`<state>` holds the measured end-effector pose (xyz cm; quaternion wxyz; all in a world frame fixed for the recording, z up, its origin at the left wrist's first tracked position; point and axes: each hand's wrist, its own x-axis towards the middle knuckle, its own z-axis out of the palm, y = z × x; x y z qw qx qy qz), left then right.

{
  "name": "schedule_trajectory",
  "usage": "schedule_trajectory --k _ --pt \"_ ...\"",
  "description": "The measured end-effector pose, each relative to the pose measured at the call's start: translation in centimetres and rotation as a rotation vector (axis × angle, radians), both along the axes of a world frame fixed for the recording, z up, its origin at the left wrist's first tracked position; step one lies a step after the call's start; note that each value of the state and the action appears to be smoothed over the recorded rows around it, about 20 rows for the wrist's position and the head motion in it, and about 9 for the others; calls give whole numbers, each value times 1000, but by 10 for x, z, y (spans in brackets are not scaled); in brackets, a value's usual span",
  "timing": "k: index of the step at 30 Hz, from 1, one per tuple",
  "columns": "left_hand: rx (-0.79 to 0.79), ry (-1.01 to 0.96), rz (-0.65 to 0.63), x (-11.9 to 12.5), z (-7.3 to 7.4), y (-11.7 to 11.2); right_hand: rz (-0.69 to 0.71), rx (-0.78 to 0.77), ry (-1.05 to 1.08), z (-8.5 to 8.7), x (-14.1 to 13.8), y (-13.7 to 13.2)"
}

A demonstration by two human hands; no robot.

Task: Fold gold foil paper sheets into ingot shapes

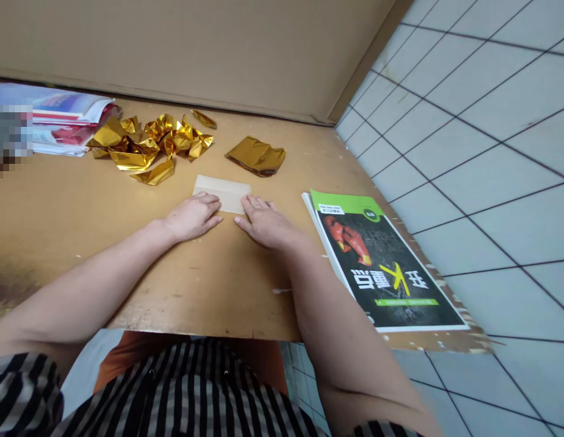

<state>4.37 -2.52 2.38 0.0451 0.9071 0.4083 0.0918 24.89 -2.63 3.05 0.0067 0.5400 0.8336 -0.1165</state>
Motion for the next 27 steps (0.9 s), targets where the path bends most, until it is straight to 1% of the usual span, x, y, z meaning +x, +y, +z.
schedule_trajectory --k 3,5,7,10,14,17,21,24,27 --pt "10 -46 -18 5 -5 1 5 8 -12 -1 2 0" --pt "-10 -52 -51 11 -10 1 11 14 -11 -2 2 1" --pt "-65 -17 -74 17 -14 2 9 12 -15 -2 2 1" --pt "-126 37 -55 21 -15 2 -7 -14 -38 0 1 1" --pt "-148 78 14 9 -10 1 -13 -7 -35 2 0 0" --pt "-158 86 68 -8 -7 2 -11 -2 -31 4 -1 -1" --pt "-146 83 116 -29 -7 2 -18 -24 -50 6 0 -2" --pt "-136 101 133 -34 -8 0 -18 1 -43 3 -2 -2" --pt "-130 143 154 -30 -5 -3 -10 89 3 -3 -15 -4"
